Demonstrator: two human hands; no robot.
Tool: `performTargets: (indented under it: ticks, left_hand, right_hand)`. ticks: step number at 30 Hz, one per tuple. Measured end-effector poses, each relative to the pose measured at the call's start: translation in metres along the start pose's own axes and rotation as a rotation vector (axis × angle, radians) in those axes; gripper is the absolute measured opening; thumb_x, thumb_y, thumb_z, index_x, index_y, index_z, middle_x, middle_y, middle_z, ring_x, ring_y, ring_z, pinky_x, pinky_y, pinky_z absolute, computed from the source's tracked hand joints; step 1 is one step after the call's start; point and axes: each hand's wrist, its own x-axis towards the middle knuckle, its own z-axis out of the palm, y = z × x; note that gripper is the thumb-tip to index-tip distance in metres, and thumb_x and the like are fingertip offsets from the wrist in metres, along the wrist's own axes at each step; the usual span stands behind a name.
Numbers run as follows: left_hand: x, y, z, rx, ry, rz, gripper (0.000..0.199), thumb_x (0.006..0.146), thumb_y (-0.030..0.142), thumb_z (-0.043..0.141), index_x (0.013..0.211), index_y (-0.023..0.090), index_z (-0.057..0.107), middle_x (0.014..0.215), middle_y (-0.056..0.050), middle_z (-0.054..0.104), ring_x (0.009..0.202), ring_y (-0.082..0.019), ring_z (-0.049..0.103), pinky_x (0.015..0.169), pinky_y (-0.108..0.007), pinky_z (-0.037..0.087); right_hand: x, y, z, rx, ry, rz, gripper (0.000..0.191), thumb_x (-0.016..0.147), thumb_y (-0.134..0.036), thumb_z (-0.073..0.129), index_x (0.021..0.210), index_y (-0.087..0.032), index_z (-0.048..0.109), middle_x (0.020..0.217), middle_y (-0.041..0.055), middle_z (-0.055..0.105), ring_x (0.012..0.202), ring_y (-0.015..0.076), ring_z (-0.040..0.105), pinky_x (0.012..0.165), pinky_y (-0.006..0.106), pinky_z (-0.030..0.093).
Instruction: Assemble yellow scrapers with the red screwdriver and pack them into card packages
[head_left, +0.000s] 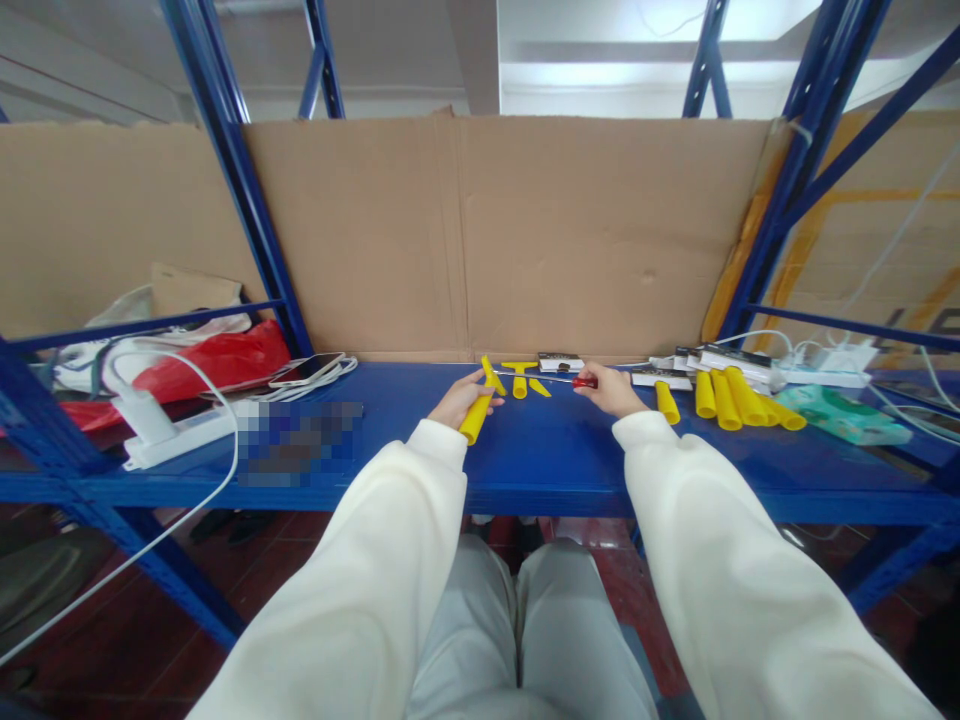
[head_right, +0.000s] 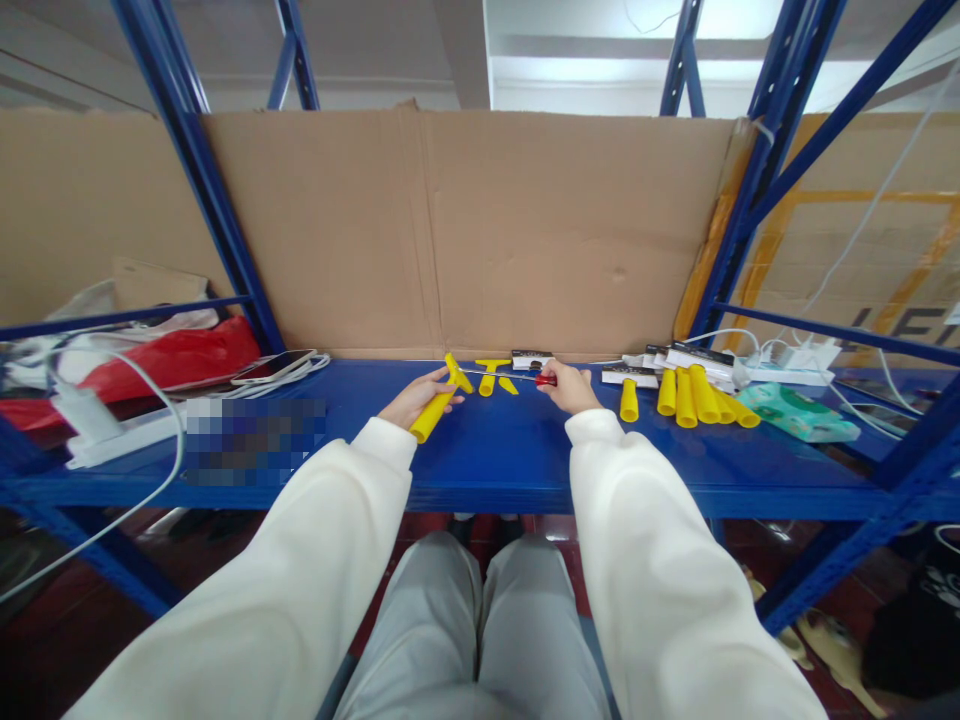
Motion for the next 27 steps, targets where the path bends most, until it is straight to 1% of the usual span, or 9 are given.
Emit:
performTargets:
  ticks: [5, 11, 16, 19, 22, 27]
  left_hand:
    - [-0.002, 0.001, 0.001, -0.012, 0.014, 0.003, 0.078, 0.085, -0.006, 0.05, 0.157, 0.02, 0.033, 0.132, -0.018, 0.065, 0.051, -0.009, 0.066, 0.038, -0.018, 0.044]
    - [-0.002, 0.0, 0.001, -0.01, 0.027, 0.009, 0.076, 0.086, -0.006, 0.051, 0.156, 0.021, 0.036, 0.125, -0.017, 0.068, 0.051, -0.009, 0.067, 0.039, -0.017, 0.044]
    - [-0.002, 0.0, 0.0, 0.001, 0.021, 0.007, 0.076, 0.087, -0.006, 0.051, 0.156, 0.021, 0.036, 0.12, -0.015, 0.07, 0.052, -0.01, 0.067, 0.04, -0.017, 0.044]
    - [0.001, -0.001, -0.001, 0.005, 0.008, 0.008, 0.077, 0.086, -0.005, 0.052, 0.156, 0.021, 0.035, 0.12, -0.015, 0.071, 0.053, -0.01, 0.067, 0.04, -0.017, 0.044]
    - [0.006, -0.003, -0.004, 0.0, -0.01, 0.002, 0.079, 0.085, -0.002, 0.056, 0.156, 0.024, 0.034, 0.118, -0.014, 0.072, 0.055, -0.011, 0.068, 0.041, -0.016, 0.044]
    - [0.009, -0.004, -0.005, 0.0, -0.016, 0.004, 0.079, 0.084, 0.0, 0.059, 0.156, 0.025, 0.035, 0.119, -0.014, 0.071, 0.057, -0.011, 0.069, 0.042, -0.016, 0.045]
  right_hand:
    - [0.0, -0.003, -0.002, -0.002, -0.007, 0.02, 0.011, 0.077, -0.023, 0.071, 0.085, -0.024, 0.063, 0.089, 0.0028, 0.076, 0.089, 0.0263, 0.068, 0.081, 0.037, 0.038]
    - [-0.001, -0.008, -0.005, 0.026, 0.002, 0.035, 0.011, 0.078, -0.022, 0.07, 0.085, -0.024, 0.062, 0.088, 0.0019, 0.075, 0.089, 0.026, 0.068, 0.083, 0.038, 0.037]
    - [-0.002, -0.009, -0.005, 0.019, 0.0, 0.04, 0.012, 0.077, -0.021, 0.07, 0.085, -0.024, 0.061, 0.089, 0.002, 0.076, 0.089, 0.0258, 0.069, 0.084, 0.037, 0.037]
    - [-0.002, -0.007, -0.005, 0.019, 0.008, 0.02, 0.011, 0.078, -0.024, 0.07, 0.085, -0.024, 0.062, 0.088, 0.0026, 0.076, 0.089, 0.0262, 0.068, 0.083, 0.038, 0.038]
    - [-0.001, -0.004, -0.003, 0.025, 0.018, -0.005, 0.011, 0.077, -0.026, 0.07, 0.086, -0.025, 0.062, 0.088, 0.0031, 0.076, 0.088, 0.0269, 0.068, 0.082, 0.038, 0.038]
    - [0.0, -0.004, -0.003, 0.01, 0.014, 0.005, 0.011, 0.077, -0.025, 0.07, 0.086, -0.024, 0.063, 0.088, 0.0027, 0.075, 0.088, 0.026, 0.068, 0.081, 0.037, 0.038]
